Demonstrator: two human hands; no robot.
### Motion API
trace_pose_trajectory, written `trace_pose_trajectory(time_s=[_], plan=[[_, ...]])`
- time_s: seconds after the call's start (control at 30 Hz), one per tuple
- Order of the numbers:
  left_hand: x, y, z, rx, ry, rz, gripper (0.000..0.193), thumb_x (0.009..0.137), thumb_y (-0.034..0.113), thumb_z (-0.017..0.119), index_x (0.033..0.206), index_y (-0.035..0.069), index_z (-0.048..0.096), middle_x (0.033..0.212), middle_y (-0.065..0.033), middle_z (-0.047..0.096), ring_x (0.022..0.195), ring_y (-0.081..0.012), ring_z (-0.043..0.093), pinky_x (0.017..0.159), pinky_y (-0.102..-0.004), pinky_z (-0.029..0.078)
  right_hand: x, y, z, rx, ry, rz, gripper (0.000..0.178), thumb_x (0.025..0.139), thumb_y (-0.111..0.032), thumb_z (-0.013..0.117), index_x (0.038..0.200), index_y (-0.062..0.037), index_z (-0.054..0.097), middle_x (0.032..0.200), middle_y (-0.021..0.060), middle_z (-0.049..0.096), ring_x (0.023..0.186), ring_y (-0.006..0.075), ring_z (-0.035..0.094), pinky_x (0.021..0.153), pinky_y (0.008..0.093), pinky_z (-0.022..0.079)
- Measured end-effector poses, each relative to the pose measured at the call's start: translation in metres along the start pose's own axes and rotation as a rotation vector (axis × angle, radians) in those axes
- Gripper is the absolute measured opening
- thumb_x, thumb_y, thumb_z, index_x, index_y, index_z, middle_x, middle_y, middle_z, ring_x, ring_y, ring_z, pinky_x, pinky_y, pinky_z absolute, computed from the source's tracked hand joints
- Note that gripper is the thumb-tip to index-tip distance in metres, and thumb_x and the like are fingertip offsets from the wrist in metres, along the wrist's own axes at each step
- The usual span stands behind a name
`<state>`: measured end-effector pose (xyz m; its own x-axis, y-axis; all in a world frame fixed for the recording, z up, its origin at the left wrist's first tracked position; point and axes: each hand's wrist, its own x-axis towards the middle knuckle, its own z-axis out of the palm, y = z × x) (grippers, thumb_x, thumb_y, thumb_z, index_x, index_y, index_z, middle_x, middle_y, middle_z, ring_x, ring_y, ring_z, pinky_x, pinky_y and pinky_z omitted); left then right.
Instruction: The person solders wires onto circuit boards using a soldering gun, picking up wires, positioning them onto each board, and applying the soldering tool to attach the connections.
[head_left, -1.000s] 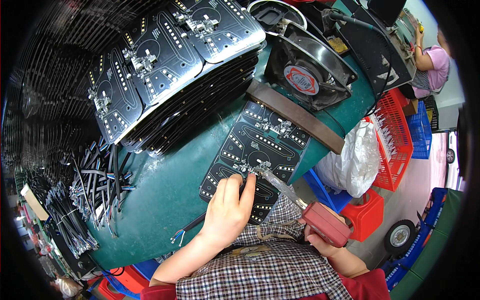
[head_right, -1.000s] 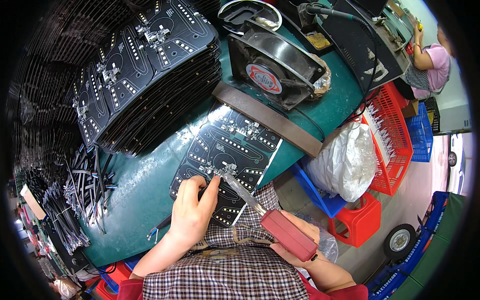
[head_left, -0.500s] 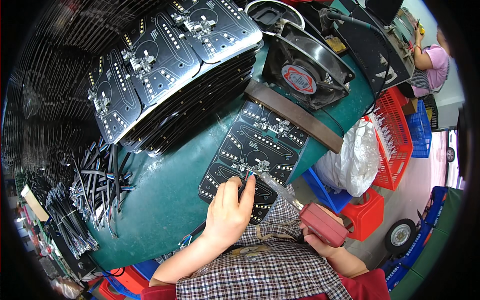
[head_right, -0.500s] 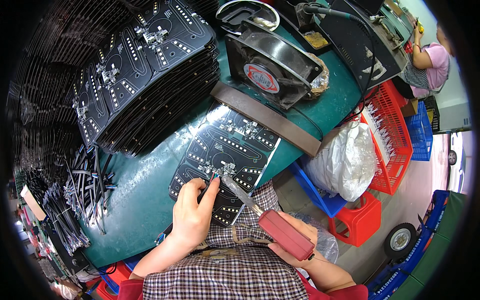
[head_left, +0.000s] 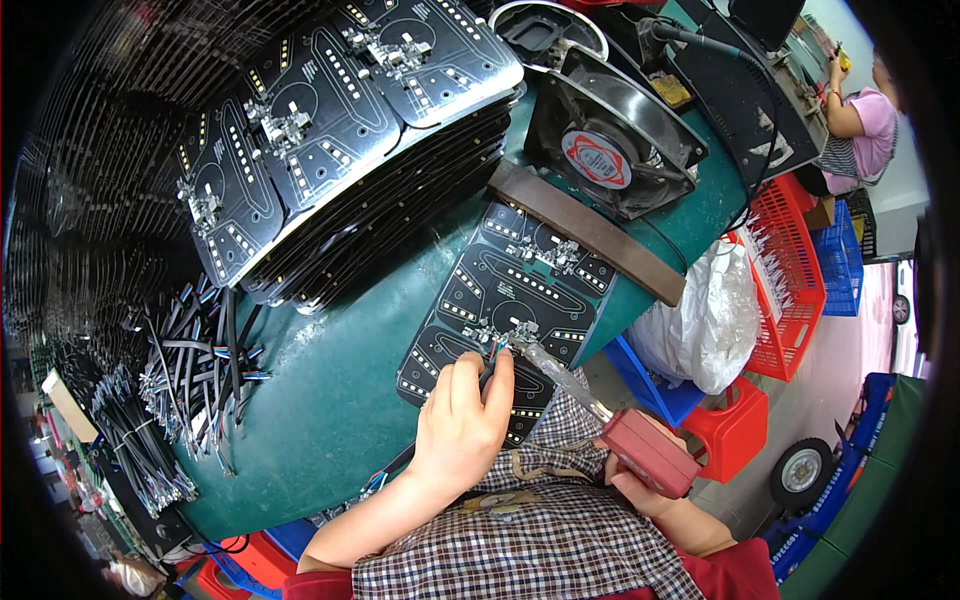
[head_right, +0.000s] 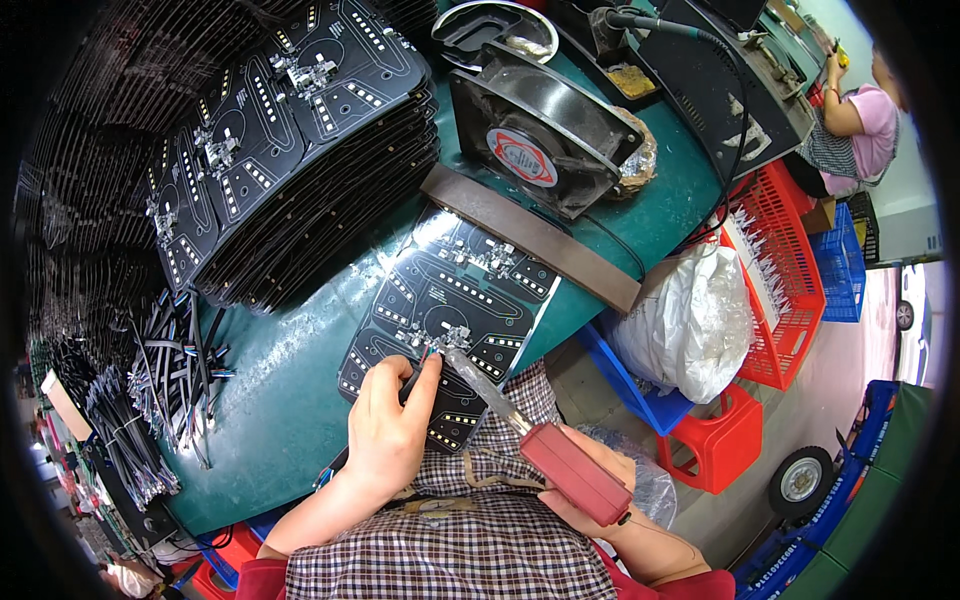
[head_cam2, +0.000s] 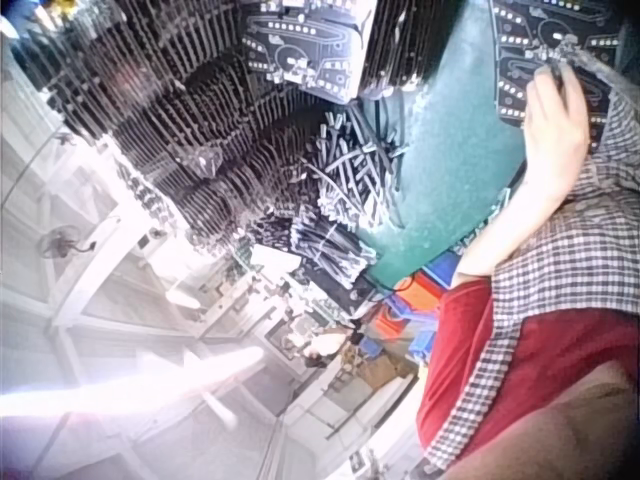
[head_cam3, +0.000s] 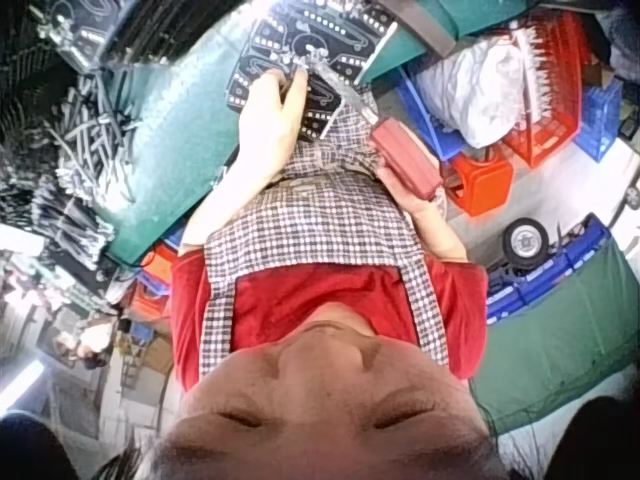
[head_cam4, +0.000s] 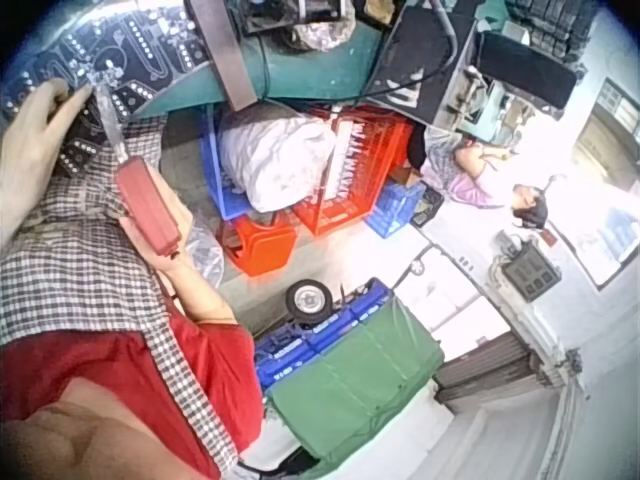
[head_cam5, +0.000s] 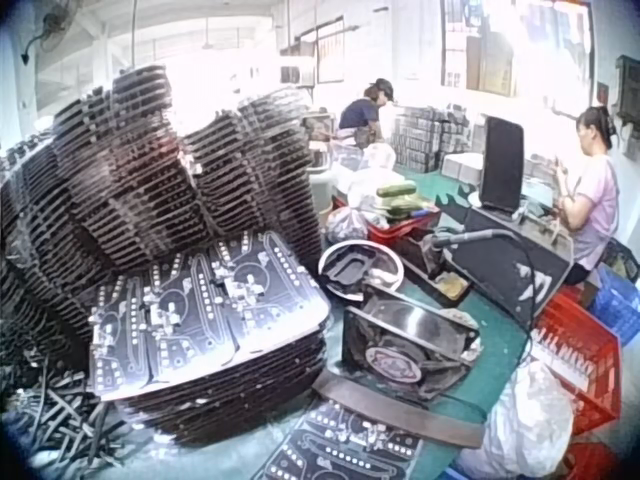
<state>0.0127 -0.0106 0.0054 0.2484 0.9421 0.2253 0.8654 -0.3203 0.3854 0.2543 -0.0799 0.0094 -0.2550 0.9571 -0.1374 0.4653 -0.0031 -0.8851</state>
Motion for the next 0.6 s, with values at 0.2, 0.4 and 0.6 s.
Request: trace_pose_trajectory(time_s=[0.2, 0.4, 0.6], plan=[[-0.003, -0.006, 0.004, -0.118, 0.024, -0.006, 0.046, 0.063, -0.005, 0.061, 0.109, 0.001, 0.064, 0.090, -0.0104, 0.050, 0.077, -0.0222, 0.053, 0.062, -0.0296, 0.048, 0.000, 0.009, 0.000, -0.075, 0.003, -0.097, 0.059, 0.073, -0.028, 0.075, 0.113, 0.0100, 0.056, 0.104, 0.0193, 0.064, 0.080, 0.0283, 0.067, 0.068, 0.0316, 0.053], [-0.003, -0.004, 0.006, -0.061, 0.035, 0.014, 0.045, 0.064, -0.003, 0.061, 0.108, 0.001, 0.064, 0.091, -0.0112, 0.051, 0.078, -0.0228, 0.054, 0.062, -0.0297, 0.048, 0.001, 0.013, 0.004, -0.132, 0.016, -0.206, 0.059, 0.070, -0.024, 0.077, 0.113, 0.0101, 0.056, 0.103, 0.0198, 0.064, 0.081, 0.0291, 0.067, 0.070, 0.0329, 0.054], [0.000, -0.001, 0.004, -0.013, 0.029, 0.022, 0.042, 0.066, -0.001, 0.061, 0.109, 0.000, 0.063, 0.091, -0.0117, 0.051, 0.079, -0.0238, 0.054, 0.063, -0.0306, 0.049, -0.003, 0.012, 0.007, -0.058, 0.014, -0.069, 0.057, 0.071, -0.024, 0.076, 0.113, 0.0098, 0.055, 0.101, 0.0198, 0.064, 0.082, 0.0304, 0.067, 0.070, 0.0337, 0.054]])
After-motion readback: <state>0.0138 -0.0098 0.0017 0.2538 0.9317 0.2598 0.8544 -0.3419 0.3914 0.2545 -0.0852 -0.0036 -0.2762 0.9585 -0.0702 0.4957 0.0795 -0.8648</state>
